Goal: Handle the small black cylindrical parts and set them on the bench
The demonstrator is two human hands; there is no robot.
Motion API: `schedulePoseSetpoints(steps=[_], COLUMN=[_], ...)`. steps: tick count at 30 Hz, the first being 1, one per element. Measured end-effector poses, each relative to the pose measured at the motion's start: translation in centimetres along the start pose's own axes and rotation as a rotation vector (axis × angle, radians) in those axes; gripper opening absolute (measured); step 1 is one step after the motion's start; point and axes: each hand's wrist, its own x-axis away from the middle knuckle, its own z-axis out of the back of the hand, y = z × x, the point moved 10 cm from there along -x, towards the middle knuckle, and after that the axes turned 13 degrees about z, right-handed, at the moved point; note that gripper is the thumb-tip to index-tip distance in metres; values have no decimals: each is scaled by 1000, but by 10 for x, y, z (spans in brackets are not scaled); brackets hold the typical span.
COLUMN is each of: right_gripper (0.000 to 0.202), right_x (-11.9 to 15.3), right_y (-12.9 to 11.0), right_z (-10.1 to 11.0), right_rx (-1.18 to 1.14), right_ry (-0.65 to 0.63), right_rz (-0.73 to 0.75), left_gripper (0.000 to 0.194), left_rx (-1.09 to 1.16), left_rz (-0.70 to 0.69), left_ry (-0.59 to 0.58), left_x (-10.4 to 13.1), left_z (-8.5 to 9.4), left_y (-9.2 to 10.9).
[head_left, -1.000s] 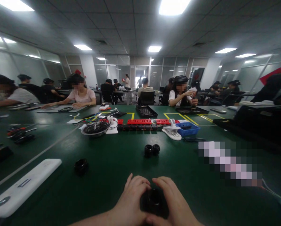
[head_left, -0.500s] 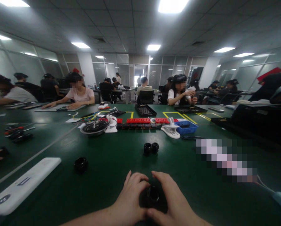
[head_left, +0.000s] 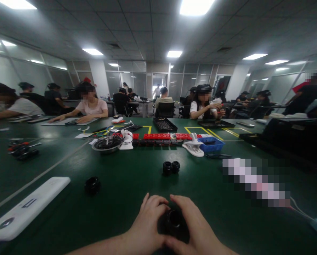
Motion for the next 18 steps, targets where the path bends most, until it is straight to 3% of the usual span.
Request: schedulePoseSetpoints(steps=[4, 11, 15, 18], right_gripper=[55, 57, 61, 51], right_x=[0, 0, 0, 0], right_y=[7, -11, 1, 4], right_z=[-4, 2, 0, -3], right_rx=[-55, -211, -132, -120], right_ry=[-20, 21, 35, 16], right_rz=[-88, 122, -11, -46], left_gripper=[46, 50, 48, 47], left_rx=[-17, 3, -6, -3], left_rz=[15, 4, 17, 17], left_ry=[-1, 1, -15, -4], left_x=[1, 3, 1, 2], left_z=[2, 5, 3, 5], left_y=[4, 8, 5, 7])
